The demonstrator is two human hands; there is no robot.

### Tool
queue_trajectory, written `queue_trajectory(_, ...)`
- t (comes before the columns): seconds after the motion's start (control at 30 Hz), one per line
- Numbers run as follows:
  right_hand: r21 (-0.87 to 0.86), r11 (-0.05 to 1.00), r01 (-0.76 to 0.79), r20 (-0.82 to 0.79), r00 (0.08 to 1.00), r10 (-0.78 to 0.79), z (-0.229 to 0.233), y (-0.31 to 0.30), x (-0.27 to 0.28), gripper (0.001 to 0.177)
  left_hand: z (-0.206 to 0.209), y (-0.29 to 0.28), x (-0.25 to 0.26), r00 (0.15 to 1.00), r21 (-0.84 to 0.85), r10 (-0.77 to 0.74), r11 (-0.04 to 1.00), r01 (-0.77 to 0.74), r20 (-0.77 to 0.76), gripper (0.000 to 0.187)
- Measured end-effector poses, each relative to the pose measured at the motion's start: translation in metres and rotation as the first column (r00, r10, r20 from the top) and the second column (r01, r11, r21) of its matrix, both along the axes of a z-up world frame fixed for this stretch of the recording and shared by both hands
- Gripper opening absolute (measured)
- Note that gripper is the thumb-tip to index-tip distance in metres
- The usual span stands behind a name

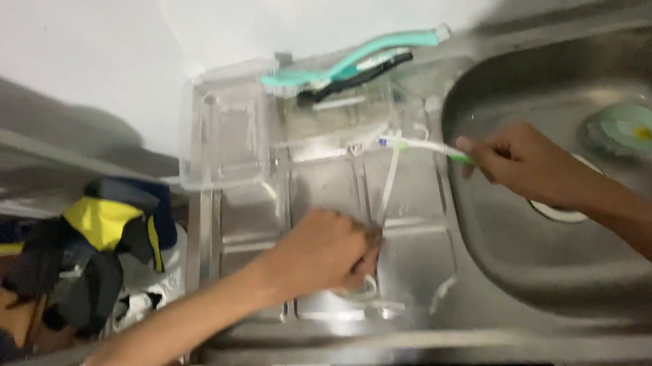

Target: A person is cleaning white shoelaces by scrubbing them with a toothbrush and soapy water on a metal draining board next to a sink.

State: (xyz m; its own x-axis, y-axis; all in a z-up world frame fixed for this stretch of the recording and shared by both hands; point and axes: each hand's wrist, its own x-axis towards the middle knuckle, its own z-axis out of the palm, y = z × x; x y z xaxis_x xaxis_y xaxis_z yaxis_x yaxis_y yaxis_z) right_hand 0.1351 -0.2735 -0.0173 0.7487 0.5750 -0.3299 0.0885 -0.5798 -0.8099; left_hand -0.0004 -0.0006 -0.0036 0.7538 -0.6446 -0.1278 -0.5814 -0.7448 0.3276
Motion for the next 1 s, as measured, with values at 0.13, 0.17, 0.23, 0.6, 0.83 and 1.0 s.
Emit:
queue_trajectory(0.13, -0.040, 0.999, -0.014, 0.296, 0.955, 0.025, -0.007, -0.007, -0.015, 0.033, 0.002, -0.012, -0.017, 0.993, 0.030, 0.061, 0.997, -0.064, 0.104, 0.030)
queue_trajectory(0.17, -0.017, 0.995, -0.098, 0.374, 0.923, 0.097, -0.009, -0.009, -0.018, 0.034, 0.003, -0.014, -0.022, 0.985, 0.080, 0.084, 0.992, -0.097, 0.152, 0.024)
queue_trajectory(0.23, 0.005, 0.983, -0.185, 0.454, 0.876, 0.162, -0.019, -0.012, -0.023, 0.035, 0.001, -0.020, -0.030, 0.973, 0.135, 0.107, 0.981, -0.136, 0.203, 0.023)
queue_trajectory(0.6, -0.317, 0.944, -0.088, 0.745, 0.593, 0.305, -0.030, -0.033, -0.011, 0.043, -0.014, -0.027, -0.028, 0.950, -0.105, 0.231, 0.971, -0.212, 0.211, 0.021)
queue_trajectory(0.83, -0.053, 0.933, -0.355, 0.895, 0.397, 0.202, -0.027, -0.022, -0.021, 0.010, -0.011, -0.020, -0.026, 0.952, -0.261, 0.275, 0.937, -0.233, 0.137, 0.028)
queue_trajectory(1.0, -0.323, 0.857, -0.401, 0.931, 0.026, 0.364, -0.037, -0.025, -0.014, 0.020, -0.016, -0.016, -0.018, 0.958, -0.324, 0.265, 0.921, -0.217, 0.112, 0.028)
